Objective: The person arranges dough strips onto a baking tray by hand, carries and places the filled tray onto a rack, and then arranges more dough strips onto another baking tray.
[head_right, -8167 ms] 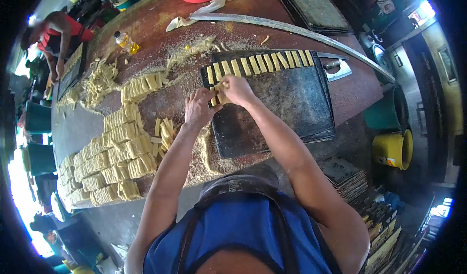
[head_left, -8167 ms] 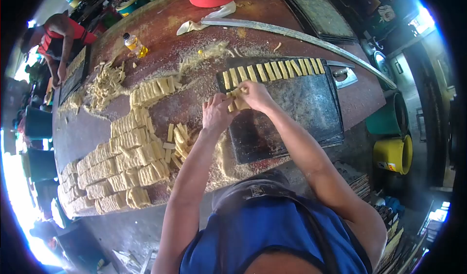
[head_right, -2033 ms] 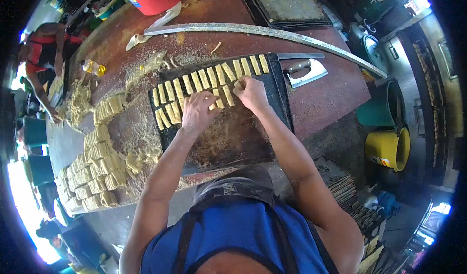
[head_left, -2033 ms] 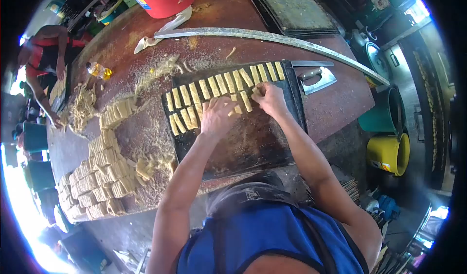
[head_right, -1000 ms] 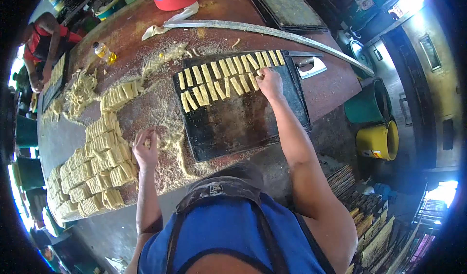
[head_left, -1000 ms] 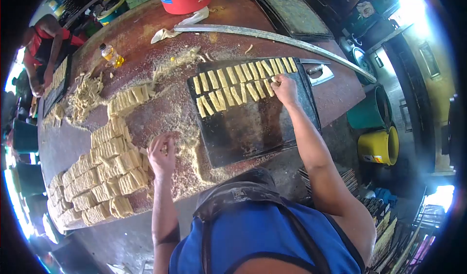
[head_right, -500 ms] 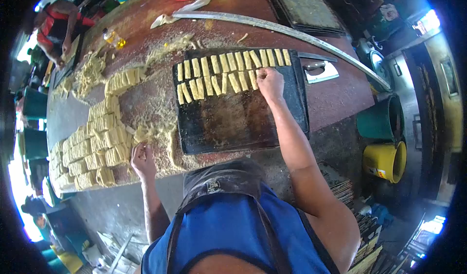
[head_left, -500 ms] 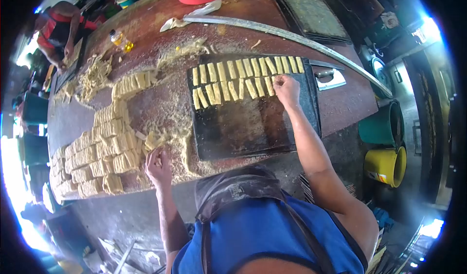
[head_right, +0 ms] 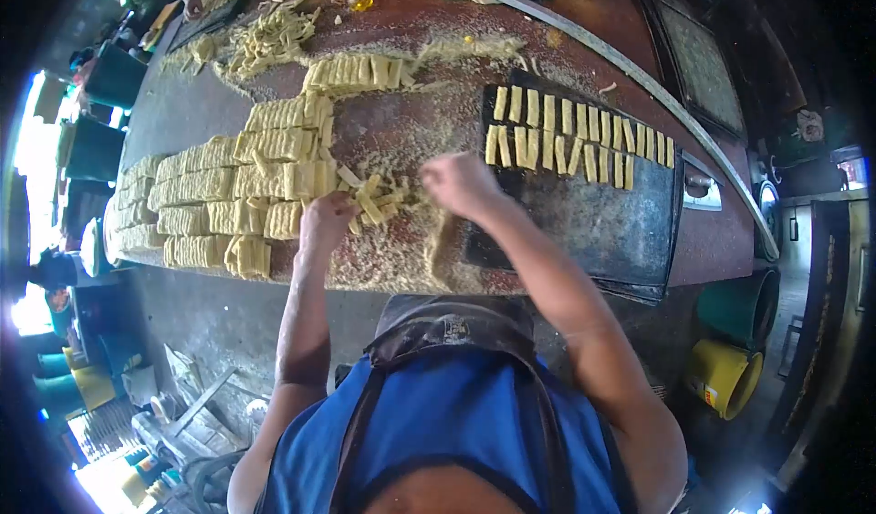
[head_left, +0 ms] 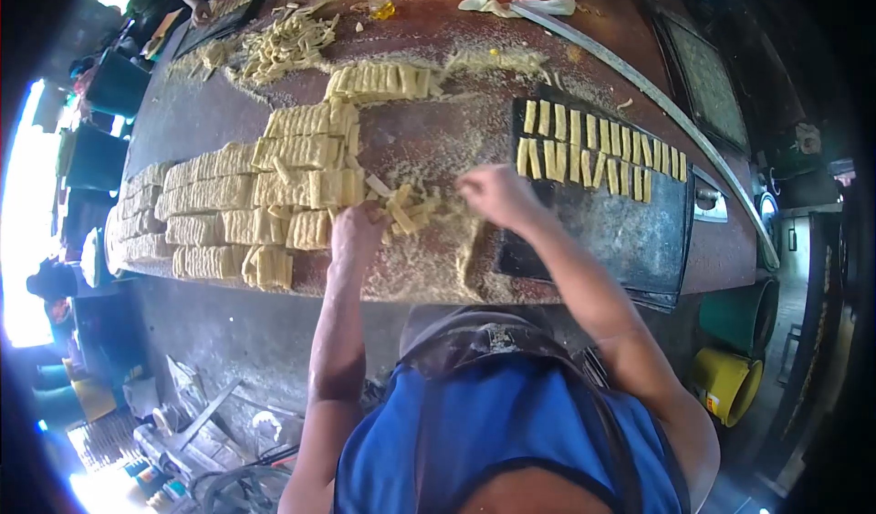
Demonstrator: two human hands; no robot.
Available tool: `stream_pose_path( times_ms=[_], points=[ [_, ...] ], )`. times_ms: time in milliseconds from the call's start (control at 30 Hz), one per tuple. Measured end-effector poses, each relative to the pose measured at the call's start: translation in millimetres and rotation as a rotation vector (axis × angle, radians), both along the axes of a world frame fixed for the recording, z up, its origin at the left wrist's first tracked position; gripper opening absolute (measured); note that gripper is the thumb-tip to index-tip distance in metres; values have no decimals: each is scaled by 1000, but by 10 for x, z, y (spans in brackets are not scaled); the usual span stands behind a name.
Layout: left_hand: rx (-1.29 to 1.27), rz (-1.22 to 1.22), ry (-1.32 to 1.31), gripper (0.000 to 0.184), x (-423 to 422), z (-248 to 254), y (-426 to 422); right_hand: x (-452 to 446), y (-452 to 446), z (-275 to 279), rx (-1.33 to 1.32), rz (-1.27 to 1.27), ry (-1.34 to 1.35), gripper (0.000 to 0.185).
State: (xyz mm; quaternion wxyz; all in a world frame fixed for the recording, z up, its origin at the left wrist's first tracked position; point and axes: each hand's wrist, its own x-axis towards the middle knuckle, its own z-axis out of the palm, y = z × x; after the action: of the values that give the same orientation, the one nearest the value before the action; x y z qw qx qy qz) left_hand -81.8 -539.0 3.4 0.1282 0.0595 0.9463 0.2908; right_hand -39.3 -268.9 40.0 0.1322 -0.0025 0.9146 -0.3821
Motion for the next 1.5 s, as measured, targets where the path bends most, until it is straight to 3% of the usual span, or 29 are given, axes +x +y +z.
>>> stream_pose_path(
  times_ms=[67, 133, 167, 200, 267, 333, 367, 400, 467, 500, 600, 667, 767, 833, 900, 933, 1000, 1033, 1100, 1133, 1167, 1233, 1267, 1300, 1367, 1400, 1467, 1500],
  points=[
    [-109, -29, -61, 29, -99, 120, 156, -245, -489, -625, -78, 175, 350, 15],
    [-152, -63, -32, 32, -85, 26, 208, -278, -776, -529, 206, 261, 288, 12],
    [-202, -92, 26, 36, -113, 2, 171, -297, -838, -577, 207, 262, 275, 12],
    [-116, -140, 112, 36, -118, -73, 92, -313, -867, -602, 248, 233, 185, 10],
    [120, -83, -51, 38, -184, -185, -68, -314, -867, -627, 294, 201, 79, 8],
    [413, 104, -266, 37, -217, 97, -281, -381, -818, -448, 321, 252, -53, 9],
    [437, 181, -348, 37, -257, 406, -352, -388, -739, -537, 242, 289, 238, 10],
    [756, 216, -253, 32, -289, 14, -566, -460, -750, -633, 245, 287, 232, 10],
    [937, 273, -251, 30, -366, -9, -727, -602, -858, -786, 85, 442, 306, 9],
    [935, 267, -251, 30, -389, -12, -737, -667, -937, -765, 212, 541, 198, 12],
    [997, 330, -212, 32, -443, 1, -718, -556, -1052, -620, 371, 564, 386, 18],
    [991, 335, -225, 35, -447, 33, -661, -494, -1083, -578, 422, 585, 324, 22],
    [915, 337, -227, 34, -474, 134, -454, -521, -1130, -325, 491, 501, -21, 21],
    [867, 258, -205, 30, -525, 179, -273, -481, -1090, -49, 392, 386, -52, 20],
    [822, 175, -152, 28, -570, 230, -4, -444, -891, -458, 466, 473, 184, 21],
    [818, 142, -123, 27, -585, 199, 160, -396, -700, -467, 502, 427, 169, 21],
    [904, 72, -101, 22, -541, 266, 585, -252, -292, -470, 162, 180, 54, 26],
    [846, -35, -14, 22, -499, 281, 843, -166, 7, -84, 51, 17, -30, 30],
    [785, -148, 78, 23, -357, 394, 1401, 174, 814, -53, -188, -306, 87, 26],
    [631, -242, -3, 25, -238, 492, 1752, 338, 1247, 12, -191, -426, -32, 32],
    [477, -327, -77, 28, -125, 568, 2131, 540, 1698, 24, -61, -473, 85, 34],
    [486, -449, -43, 35, 111, 460, 2902, 939, 2422, 125, -69, -809, -60, 28],
    [648, -481, -123, 38, 220, 318, 3300, 1116, 2761, 104, -28, -874, -99, 28],
    [575, -498, -253, 42, 369, 485, 3637, 1286, 3124, -95, 62, -876, -47, 30],
    [586, -535, -450, 38, 547, 342, 4299, 1484, 3468, -191, 17, -892, -39, 31],
    [508, -635, -406, 39, 601, 241, 4563, 1536, 3527, -155, 63, -888, -55, 32],
    [404, -721, -100, 36, 708, 130, 4886, 1599, 3577, -345, 120, -880, 173, 33],
    [358, -700, -68, 35, 735, 138, 4962, 1597, 3575, -298, 41, -902, 158, 34]
  ],
)
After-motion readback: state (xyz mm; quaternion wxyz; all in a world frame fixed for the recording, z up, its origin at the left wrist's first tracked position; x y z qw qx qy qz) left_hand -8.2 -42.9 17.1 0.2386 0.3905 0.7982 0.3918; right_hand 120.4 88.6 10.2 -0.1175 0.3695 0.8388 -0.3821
